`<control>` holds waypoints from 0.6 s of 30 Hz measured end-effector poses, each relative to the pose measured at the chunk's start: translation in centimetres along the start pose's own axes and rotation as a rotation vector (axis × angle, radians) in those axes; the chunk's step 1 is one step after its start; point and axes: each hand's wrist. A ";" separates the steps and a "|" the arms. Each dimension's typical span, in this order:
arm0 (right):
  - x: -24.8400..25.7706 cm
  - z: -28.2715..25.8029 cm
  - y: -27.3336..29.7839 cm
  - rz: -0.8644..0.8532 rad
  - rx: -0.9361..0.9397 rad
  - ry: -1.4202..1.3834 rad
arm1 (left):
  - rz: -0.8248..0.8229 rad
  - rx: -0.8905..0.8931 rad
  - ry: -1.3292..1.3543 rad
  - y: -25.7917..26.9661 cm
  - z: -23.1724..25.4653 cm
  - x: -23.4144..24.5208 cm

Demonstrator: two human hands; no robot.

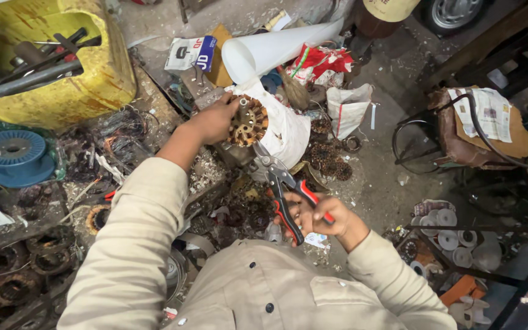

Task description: The person uses pliers to remove copper windings from a circular stator core. They repeatedly grip and pull the wires, rotating the part as needed to access different sections. The removed copper pieces fall onto the cluttered work surface.

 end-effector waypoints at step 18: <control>6.6 1.3 -3.9 0.294 0.128 0.280 | -0.027 -0.014 -0.041 0.0 2.0 1.6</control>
Point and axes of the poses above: each hand's wrist, its own y-axis away from the middle knuckle, its own x-axis out of the back of the hand, z = x × y, and after that the axes turned 10 degrees about z, right-handed
